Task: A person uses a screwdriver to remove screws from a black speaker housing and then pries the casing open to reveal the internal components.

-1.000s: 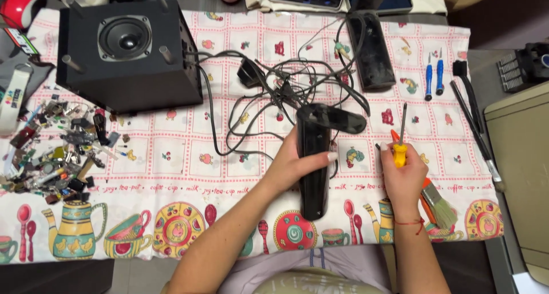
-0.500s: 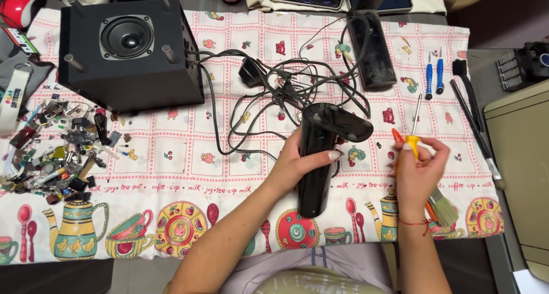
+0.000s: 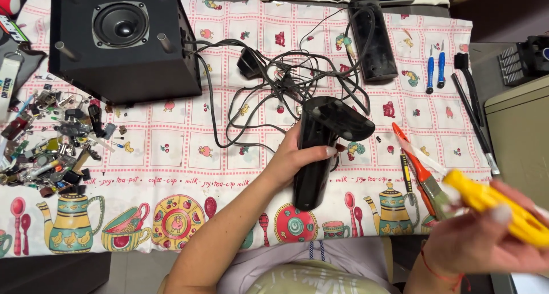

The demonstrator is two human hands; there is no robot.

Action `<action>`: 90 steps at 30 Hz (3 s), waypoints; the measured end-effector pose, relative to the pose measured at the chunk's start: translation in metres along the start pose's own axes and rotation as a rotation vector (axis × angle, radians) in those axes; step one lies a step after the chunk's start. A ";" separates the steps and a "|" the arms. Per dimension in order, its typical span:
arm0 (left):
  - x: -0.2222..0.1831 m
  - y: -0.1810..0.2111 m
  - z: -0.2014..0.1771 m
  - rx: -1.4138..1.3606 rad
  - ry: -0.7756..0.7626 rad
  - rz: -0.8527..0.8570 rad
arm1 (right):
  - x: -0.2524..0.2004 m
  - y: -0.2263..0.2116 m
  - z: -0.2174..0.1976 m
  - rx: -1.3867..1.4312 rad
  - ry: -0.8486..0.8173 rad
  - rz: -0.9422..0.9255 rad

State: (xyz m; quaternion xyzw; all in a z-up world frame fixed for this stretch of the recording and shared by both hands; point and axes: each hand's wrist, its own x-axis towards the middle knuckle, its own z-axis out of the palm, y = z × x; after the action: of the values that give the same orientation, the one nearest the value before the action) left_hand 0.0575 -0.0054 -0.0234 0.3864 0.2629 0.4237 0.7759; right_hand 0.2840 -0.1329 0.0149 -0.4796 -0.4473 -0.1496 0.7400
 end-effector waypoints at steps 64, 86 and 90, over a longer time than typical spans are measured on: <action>-0.023 0.012 0.024 0.562 0.156 0.271 | 0.060 -0.069 0.013 0.114 -0.801 1.059; -0.033 0.014 0.034 0.616 0.258 0.255 | 0.092 -0.065 0.013 -0.477 -1.195 0.941; -0.032 0.016 0.035 0.595 0.263 0.261 | 0.085 -0.056 0.000 -0.446 -1.349 0.296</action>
State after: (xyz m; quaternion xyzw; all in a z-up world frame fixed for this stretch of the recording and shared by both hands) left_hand 0.0594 -0.0408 0.0121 0.5680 0.4210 0.4702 0.5282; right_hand 0.2947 -0.1428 0.1152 -0.6625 -0.6956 0.1928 0.2002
